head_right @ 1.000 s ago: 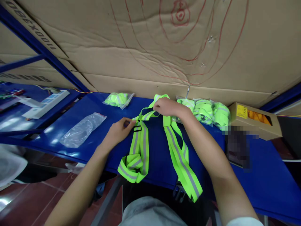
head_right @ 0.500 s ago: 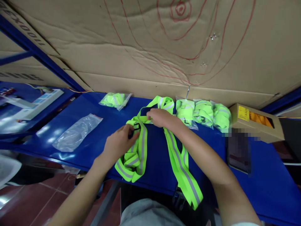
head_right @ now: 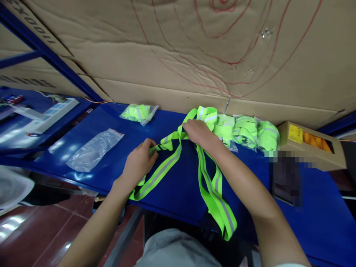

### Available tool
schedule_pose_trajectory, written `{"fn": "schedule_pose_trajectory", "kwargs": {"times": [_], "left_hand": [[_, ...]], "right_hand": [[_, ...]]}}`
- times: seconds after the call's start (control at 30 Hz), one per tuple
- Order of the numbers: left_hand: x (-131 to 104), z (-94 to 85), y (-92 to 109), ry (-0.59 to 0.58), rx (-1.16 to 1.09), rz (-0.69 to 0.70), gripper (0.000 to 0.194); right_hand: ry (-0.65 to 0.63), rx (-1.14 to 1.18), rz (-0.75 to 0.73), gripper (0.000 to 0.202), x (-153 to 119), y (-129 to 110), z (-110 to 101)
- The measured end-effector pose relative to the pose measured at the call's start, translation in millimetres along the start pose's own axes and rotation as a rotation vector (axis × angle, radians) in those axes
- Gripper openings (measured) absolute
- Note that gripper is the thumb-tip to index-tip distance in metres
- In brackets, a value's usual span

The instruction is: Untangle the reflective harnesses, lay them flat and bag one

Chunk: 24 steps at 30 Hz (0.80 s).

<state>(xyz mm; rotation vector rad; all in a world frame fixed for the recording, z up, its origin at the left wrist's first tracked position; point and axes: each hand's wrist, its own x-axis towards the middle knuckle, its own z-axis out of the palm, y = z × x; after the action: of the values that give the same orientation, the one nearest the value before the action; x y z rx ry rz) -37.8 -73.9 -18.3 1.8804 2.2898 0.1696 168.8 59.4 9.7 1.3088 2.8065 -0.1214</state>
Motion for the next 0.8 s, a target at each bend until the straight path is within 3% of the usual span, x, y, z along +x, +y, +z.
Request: {"fn": "schedule_pose_trajectory", "kwargs": {"times": [0.13, 0.23, 0.3, 0.4, 0.47, 0.53, 0.7, 0.8], "left_hand": [[6, 0.2, -5, 0.019, -0.048, 0.009, 0.020], [6, 0.1, -7, 0.029, -0.082, 0.033, 0.026], [4, -0.4, -7, 0.030, -0.102, 0.053, 0.029], [2, -3.0, -7, 0.030, -0.147, 0.080, 0.030], [2, -6.4, -10, 0.014, -0.208, 0.110, 0.027], [2, -10.1, -16, -0.016, -0.293, 0.145, 0.021], [6, -10.3, -39, -0.105, -0.521, 0.118, 0.045], [11, -4.8, -48, -0.139, -0.647, 0.049, 0.046]], "right_hand": [[0.169, 0.037, -0.036, 0.032, -4, -16, -13], [0.299, 0.162, -0.178, 0.030, -2, -24, -11], [0.267, 0.279, -0.335, 0.029, 2, -27, -2], [0.083, 0.386, -0.464, 0.043, 8, -32, 16], [-0.033, 0.365, -0.461, 0.047, 10, -32, 23], [-0.048, 0.312, -0.407, 0.038, 11, -30, 25], [0.131, 0.186, -0.176, 0.027, 9, -14, 14], [0.207, 0.118, -0.179, 0.026, 9, -11, 12]]}}
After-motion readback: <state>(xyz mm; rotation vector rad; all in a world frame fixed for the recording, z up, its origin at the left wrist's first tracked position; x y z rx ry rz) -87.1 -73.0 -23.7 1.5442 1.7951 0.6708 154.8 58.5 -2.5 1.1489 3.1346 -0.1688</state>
